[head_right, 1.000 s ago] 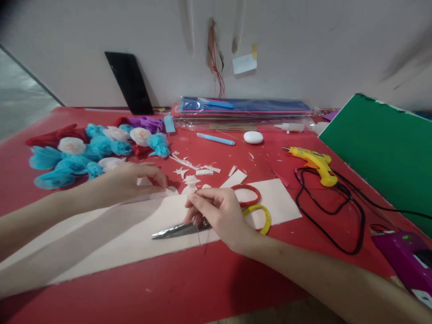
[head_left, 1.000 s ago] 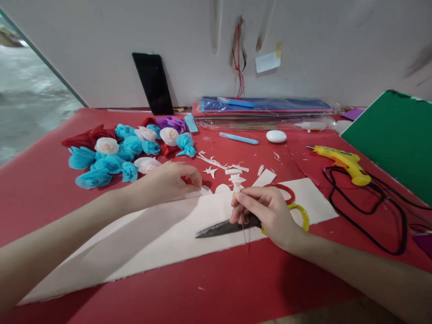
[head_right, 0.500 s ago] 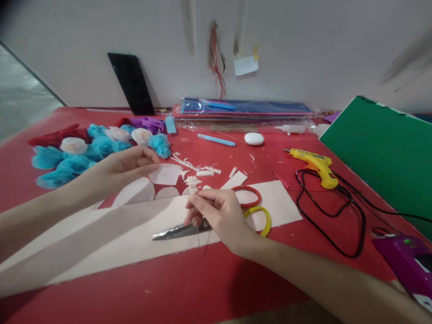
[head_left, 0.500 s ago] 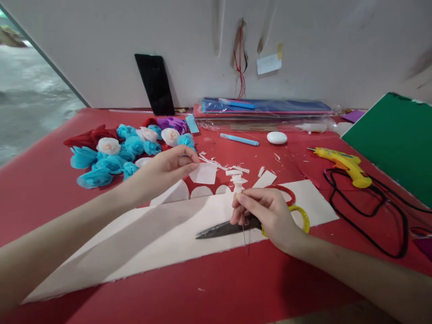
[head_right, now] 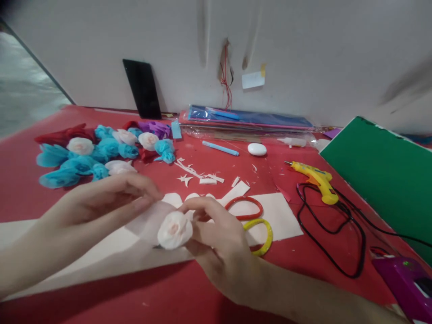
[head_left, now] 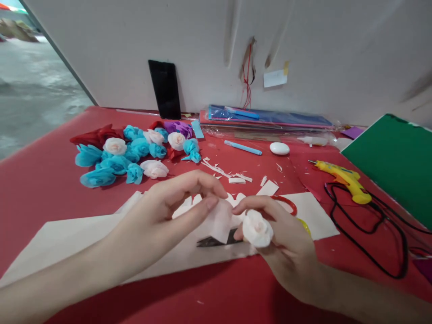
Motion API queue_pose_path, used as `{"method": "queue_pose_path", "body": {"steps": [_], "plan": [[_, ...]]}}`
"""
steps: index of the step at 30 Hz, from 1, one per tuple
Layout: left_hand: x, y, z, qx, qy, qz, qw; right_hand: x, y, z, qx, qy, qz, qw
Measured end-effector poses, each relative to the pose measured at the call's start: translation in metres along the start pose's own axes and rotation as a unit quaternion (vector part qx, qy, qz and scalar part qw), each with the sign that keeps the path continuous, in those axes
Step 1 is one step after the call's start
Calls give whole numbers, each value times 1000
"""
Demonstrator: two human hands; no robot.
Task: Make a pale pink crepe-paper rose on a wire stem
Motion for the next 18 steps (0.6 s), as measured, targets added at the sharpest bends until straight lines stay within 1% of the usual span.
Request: {"method": "queue_pose_path", "body": {"steps": [2,4,6,9,12,14,18], "plan": [[-6,-4,-11,29,33,-25,999,-1,-1,12,-79,-53,4,995],[-10,-7,-19,54,58,-41,996,-3,0,19,-133,-90,17,987],[-14,-8,-21,62,64,-41,995,-3,2,23,-144,-113,27,983],[-17,-5,-19,47,58,-26,997,-4,5,30,-117,-140,40,982],[-17,-1,-17,9,44,-29,999,-4,6,34,-86,-146,41,985],[-16,3,-15,-40,25,-32,998,-4,4,35,-72,-145,30,986],[-15,14,-12,-137,-25,-5,990,-4,3,33,-89,-124,32,988]]}}
Point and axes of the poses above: each hand's wrist, its own x-axis towards the middle knuckle, its own y-axis out of the palm, z = x × y, the point moved 8 cm from there along x, towards the middle knuckle, and after that the axes turned 5 degrees about x, right-handed, at the moved point
